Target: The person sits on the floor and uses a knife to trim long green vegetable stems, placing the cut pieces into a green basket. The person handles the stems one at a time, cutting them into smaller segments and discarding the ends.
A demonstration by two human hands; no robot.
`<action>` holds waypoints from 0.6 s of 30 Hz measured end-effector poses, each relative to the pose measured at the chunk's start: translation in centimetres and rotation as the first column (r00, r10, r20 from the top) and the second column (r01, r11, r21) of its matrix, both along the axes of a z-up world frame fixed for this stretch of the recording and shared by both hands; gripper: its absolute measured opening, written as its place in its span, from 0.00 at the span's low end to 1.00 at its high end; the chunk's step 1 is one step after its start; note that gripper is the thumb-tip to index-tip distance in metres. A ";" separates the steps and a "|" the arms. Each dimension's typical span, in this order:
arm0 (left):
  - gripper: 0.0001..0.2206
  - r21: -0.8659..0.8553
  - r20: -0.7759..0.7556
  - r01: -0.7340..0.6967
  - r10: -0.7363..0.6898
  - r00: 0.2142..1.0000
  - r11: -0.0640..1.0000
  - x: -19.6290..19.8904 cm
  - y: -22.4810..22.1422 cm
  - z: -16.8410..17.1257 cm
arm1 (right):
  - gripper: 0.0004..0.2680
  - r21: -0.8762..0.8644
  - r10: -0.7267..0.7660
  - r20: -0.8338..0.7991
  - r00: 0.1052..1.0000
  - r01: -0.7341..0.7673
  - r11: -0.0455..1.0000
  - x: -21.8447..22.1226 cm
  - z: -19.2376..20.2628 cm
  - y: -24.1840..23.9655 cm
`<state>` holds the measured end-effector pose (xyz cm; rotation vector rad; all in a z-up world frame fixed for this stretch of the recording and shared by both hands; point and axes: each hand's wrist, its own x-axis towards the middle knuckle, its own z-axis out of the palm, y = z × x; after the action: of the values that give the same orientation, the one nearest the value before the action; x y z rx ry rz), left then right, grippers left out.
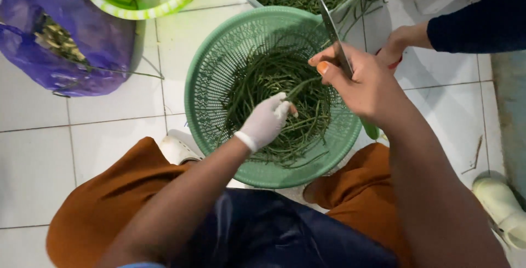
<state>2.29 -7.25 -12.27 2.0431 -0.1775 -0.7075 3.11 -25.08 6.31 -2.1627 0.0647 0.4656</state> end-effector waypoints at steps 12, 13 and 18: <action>0.10 -0.584 -0.229 -0.325 0.233 0.945 0.744 -3.2 4.7 11.8 | 0.11 0.285 0.158 0.075 0.985 -0.173 0.943 -0.9 -0.6 4.8; 0.10 -0.591 -0.220 -0.317 0.229 0.948 0.742 -3.3 4.5 11.4 | 0.11 0.278 0.156 0.085 0.984 -0.174 0.945 -1.0 0.2 5.5; 0.07 -0.613 -0.286 -0.358 0.225 0.932 0.704 -4.0 3.5 8.9 | 0.12 0.373 0.041 0.025 0.999 -0.048 0.927 -0.5 -1.2 7.0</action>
<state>-1.66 -3.74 -3.40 1.2669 0.0196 -0.5294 2.63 -18.12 5.13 -1.7942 -0.0778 0.4462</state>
